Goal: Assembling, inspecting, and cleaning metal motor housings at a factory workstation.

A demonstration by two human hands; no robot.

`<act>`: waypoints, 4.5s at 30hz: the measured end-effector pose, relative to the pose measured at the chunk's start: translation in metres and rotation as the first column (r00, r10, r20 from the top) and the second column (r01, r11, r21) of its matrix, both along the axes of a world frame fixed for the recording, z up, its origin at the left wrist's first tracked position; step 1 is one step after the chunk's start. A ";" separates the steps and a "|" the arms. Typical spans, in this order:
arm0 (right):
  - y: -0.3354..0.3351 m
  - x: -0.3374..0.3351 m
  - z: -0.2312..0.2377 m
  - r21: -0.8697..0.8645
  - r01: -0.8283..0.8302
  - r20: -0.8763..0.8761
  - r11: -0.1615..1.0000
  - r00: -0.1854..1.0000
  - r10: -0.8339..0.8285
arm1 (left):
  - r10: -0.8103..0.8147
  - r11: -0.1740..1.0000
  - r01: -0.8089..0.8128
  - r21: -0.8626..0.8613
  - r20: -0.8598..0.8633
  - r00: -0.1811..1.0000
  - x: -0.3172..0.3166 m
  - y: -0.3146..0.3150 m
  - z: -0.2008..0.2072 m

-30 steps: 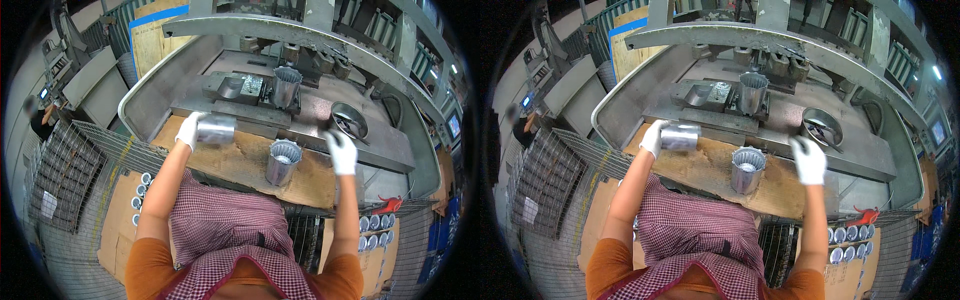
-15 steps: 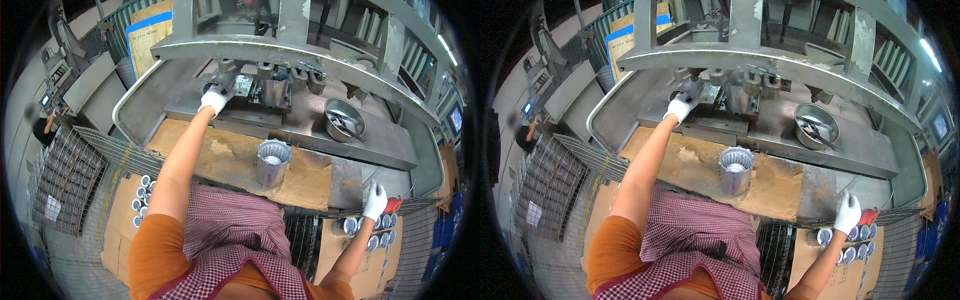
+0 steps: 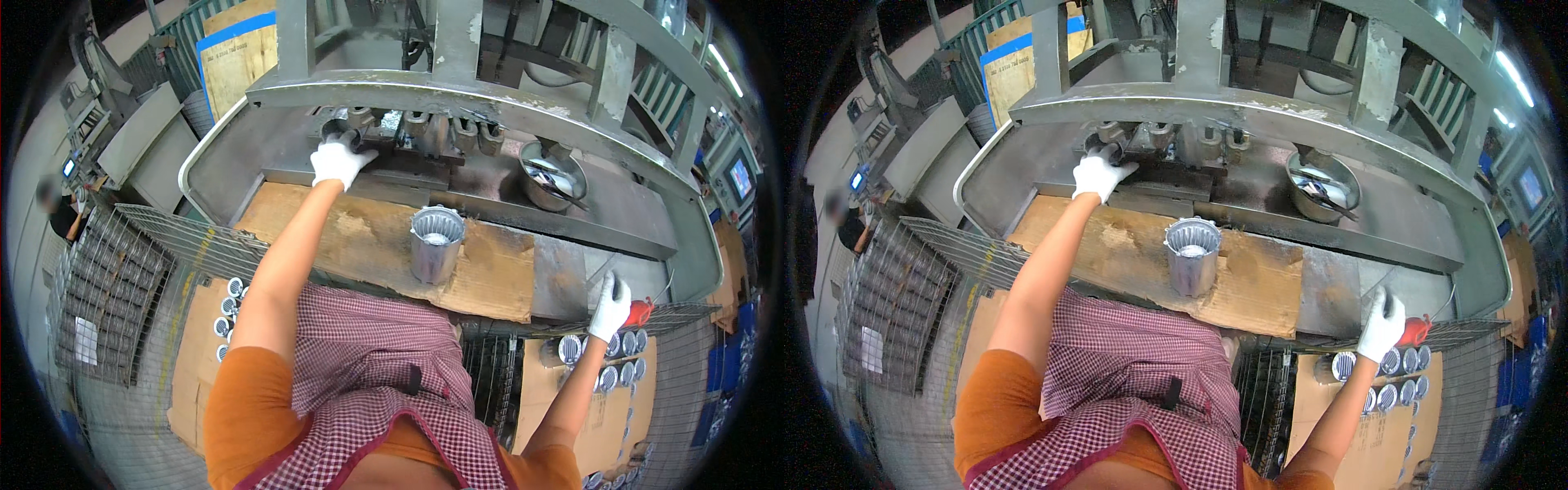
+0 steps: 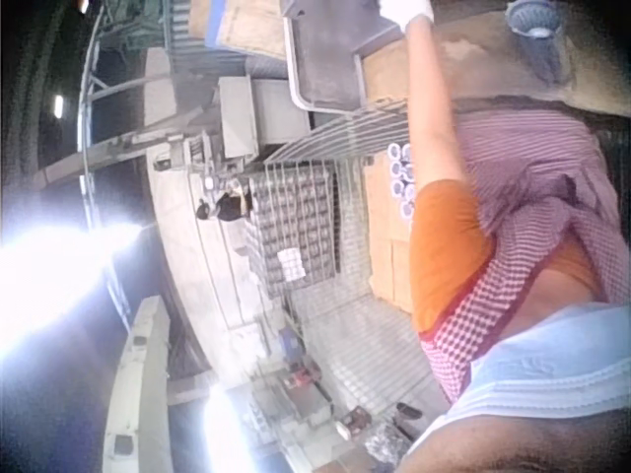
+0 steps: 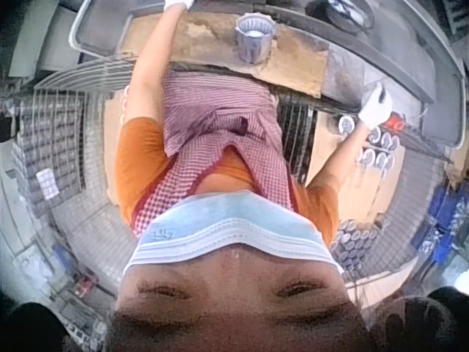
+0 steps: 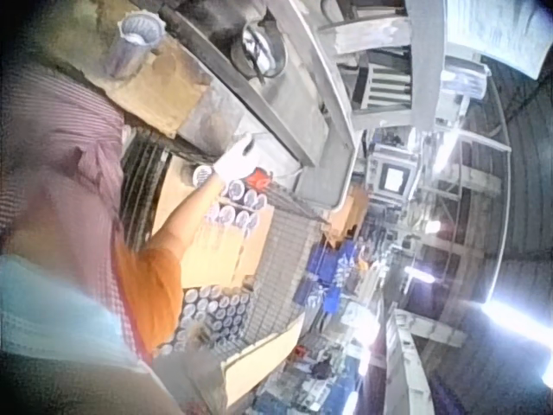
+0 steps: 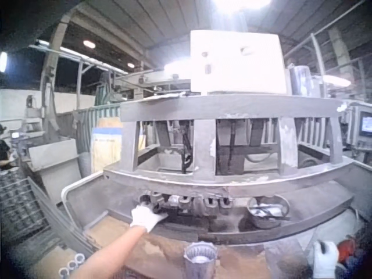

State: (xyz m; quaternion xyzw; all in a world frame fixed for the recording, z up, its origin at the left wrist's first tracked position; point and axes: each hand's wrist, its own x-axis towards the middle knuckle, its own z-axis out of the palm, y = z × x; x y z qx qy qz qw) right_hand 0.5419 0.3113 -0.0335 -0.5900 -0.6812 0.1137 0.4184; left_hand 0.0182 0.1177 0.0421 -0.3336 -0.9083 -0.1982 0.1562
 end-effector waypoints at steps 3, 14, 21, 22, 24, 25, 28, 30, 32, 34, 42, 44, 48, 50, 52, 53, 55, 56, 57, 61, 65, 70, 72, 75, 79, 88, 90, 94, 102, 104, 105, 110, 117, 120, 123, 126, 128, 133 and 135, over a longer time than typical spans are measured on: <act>-0.008 0.016 0.002 0.680 0.212 0.065 0.702 0.936 -0.346 | -0.144 0.977 0.112 0.181 0.173 0.974 0.034 -0.026 -0.024; -0.034 0.030 -0.005 0.120 -0.107 -0.465 0.987 0.872 0.151 | -0.761 0.647 0.741 0.179 0.204 0.615 0.198 0.020 -0.031; -0.131 -0.042 -0.062 -0.449 -0.480 -0.433 0.753 0.855 0.287 | -0.835 0.535 0.817 -0.215 0.014 0.550 0.241 0.036 -0.042; -0.145 -0.047 -0.056 -0.427 -0.526 -0.570 0.736 0.788 0.233 | -0.837 0.533 0.819 -0.214 0.013 0.548 0.238 0.034 -0.040; -0.133 -0.056 -0.068 -0.422 -0.404 -0.364 0.812 0.896 0.256 | -0.808 0.588 0.802 -0.108 -0.045 0.587 0.235 0.028 -0.044; -0.127 -0.055 -0.076 -0.516 -0.425 -0.355 0.743 0.896 0.266 | -0.809 0.587 0.803 -0.103 -0.047 0.586 0.238 0.024 -0.045; -0.151 -0.063 -0.038 -0.388 -0.614 -0.410 0.687 0.783 0.468 | -0.805 0.592 0.796 -0.129 -0.054 0.590 0.242 0.024 -0.052; -0.131 -0.060 -0.051 -0.529 -0.480 -0.322 0.700 0.877 0.358 | -0.792 0.590 0.807 -0.017 -0.204 0.575 0.240 0.012 -0.060; -0.141 -0.058 -0.051 -0.382 -0.709 -0.351 0.592 0.704 0.617 | -0.784 0.589 0.807 0.027 -0.221 0.580 0.242 0.009 -0.060; -0.159 -0.070 -0.025 -0.291 -0.654 -0.284 0.698 0.756 0.590 | -0.772 0.553 0.826 0.107 -0.306 0.557 0.234 0.009 -0.064; -0.147 -0.079 0.005 -0.641 -0.332 0.106 0.692 0.855 0.508 | -0.749 0.474 0.840 0.265 -0.380 0.543 0.220 0.003 -0.063; -0.168 -0.075 -0.006 -0.477 -0.560 0.002 0.677 0.770 0.638 | -0.706 0.467 0.846 0.258 -0.467 0.532 0.227 -0.006 -0.067; -0.157 -0.076 0.010 -0.566 -0.395 0.188 0.724 0.793 0.580 | -0.734 0.464 0.848 0.256 -0.425 0.530 0.218 -0.004 -0.080; -0.170 -0.076 0.012 -0.550 -0.423 0.209 0.720 0.765 0.609 | -0.741 0.439 0.868 0.230 -0.454 0.495 0.220 -0.009 -0.083; -0.167 -0.075 0.008 -0.585 -0.400 0.201 0.705 0.771 0.604 | -0.743 0.435 0.869 0.237 -0.451 0.495 0.222 -0.010 -0.083; -0.169 -0.074 0.006 -0.580 -0.409 0.178 0.705 0.780 0.599 | -0.740 0.433 0.867 0.247 -0.452 0.498 0.222 -0.009 -0.082; -0.173 -0.073 0.006 -0.594 -0.426 0.137 0.682 0.782 0.608 | -0.739 0.428 0.868 0.252 -0.456 0.497 0.221 -0.011 -0.078; -0.175 -0.073 0.008 -0.595 -0.430 0.131 0.679 0.782 0.609 | -0.738 0.422 0.869 0.260 -0.458 0.495 0.221 -0.012 -0.078; -0.177 -0.074 0.010 -0.614 -0.441 0.120 0.654 0.767 0.630 | -0.740 0.424 0.870 0.253 -0.457 0.493 0.219 -0.012 -0.079; -0.184 -0.082 0.012 -0.596 -0.490 0.096 0.636 0.742 0.663 | -0.772 0.388 0.873 0.296 -0.413 0.483 0.210 -0.013 -0.085; -0.184 -0.089 0.017 -0.601 -0.499 0.095 0.625 0.731 0.675 | -0.746 0.333 0.878 0.344 -0.474 0.468 0.210 -0.013 -0.079; -0.173 -0.084 0.015 -0.503 -0.505 0.098 0.701 0.773 0.627 | -0.769 0.332 0.879 0.341 -0.442 0.462 0.203 -0.016 -0.079; -0.157 -0.069 0.031 -0.463 -0.431 0.027 0.774 0.866 0.499 | -0.751 0.366 0.841 0.398 -0.408 0.520 0.199 -0.018 -0.083; -0.120 -0.037 0.056 -0.162 -0.328 -0.216 0.931 0.932 0.291 | -0.794 0.420 0.826 0.375 -0.288 0.535 0.197 -0.024 -0.062; -0.038 0.017 0.065 0.133 0.087 -0.440 0.987 0.898 -0.020 | -0.737 0.624 0.642 0.446 0.063 0.673 0.169 -0.029 -0.066; -0.016 0.040 0.004 0.453 0.435 0.042 0.778 0.861 -0.506 | -0.719 0.692 0.658 0.298 0.364 0.592 0.080 -0.057 -0.041; -0.030 0.009 0.021 0.505 0.342 0.194 0.793 0.850 -0.490 | -0.714 0.697 0.634 0.334 0.398 0.575 0.078 -0.056 -0.043; 0.000 -0.070 0.055 0.286 -0.116 0.148 0.951 0.986 0.076 | -0.493 0.859 0.377 0.346 0.362 0.791 0.065 -0.056 -0.085; 0.070 -0.125 0.053 0.066 -0.389 0.324 0.919 0.879 0.349 | -0.375 0.919 0.351 0.182 0.121 0.919 0.070 -0.059 -0.075; 0.054 -0.133 0.070 0.057 -0.374 0.255 0.926 0.902 0.349 | -0.349 0.932 0.331 0.146 0.128 0.928 0.065 -0.063 -0.079; 0.053 -0.135 0.068 0.150 -0.347 0.211 0.926 0.926 0.313 | -0.333 0.941 0.320 0.109 0.131 0.934 0.065 -0.065 -0.081; 0.044 -0.139 0.059 0.164 -0.317 0.293 0.934 0.920 0.261 | -0.338 0.911 0.370 -0.182 0.182 0.923 0.060 -0.074 -0.078; -0.025 -0.178 0.068 0.415 -0.350 -0.195 0.840 0.867 0.458 | -0.385 0.812 0.457 -0.364 0.254 0.887 0.059 -0.078 -0.076; -0.068 -0.213 0.089 0.576 -0.582 0.141 0.574 0.762 0.632 | -0.385 0.804 0.465 -0.370 0.271 0.882 0.060 -0.079 -0.074; -0.081 -0.262 0.105 0.535 -0.721 0.440 0.440 0.682 0.584 | -0.380 0.785 0.479 -0.393 0.306 0.873 0.059 -0.078 -0.071; -0.072 -0.330 0.111 0.597 -0.699 0.477 0.394 0.704 0.526 | -0.365 0.793 0.481 -0.374 0.341 0.866 0.057 -0.077 -0.069; -0.075 -0.367 0.129 0.359 -0.733 0.593 0.578 0.657 0.466 | -0.360 0.804 0.480 -0.351 0.354 0.863 0.055 -0.079 -0.068; -0.047 -0.423 0.136 0.414 -0.665 0.644 0.621 0.697 0.317 | -0.381 0.826 0.488 -0.284 0.356 0.853 0.051 -0.079 -0.067; -0.053 -0.411 0.140 0.381 -0.643 0.645 0.664 0.700 0.308 | -0.387 0.829 0.495 -0.260 0.372 0.844 0.049 -0.081 -0.066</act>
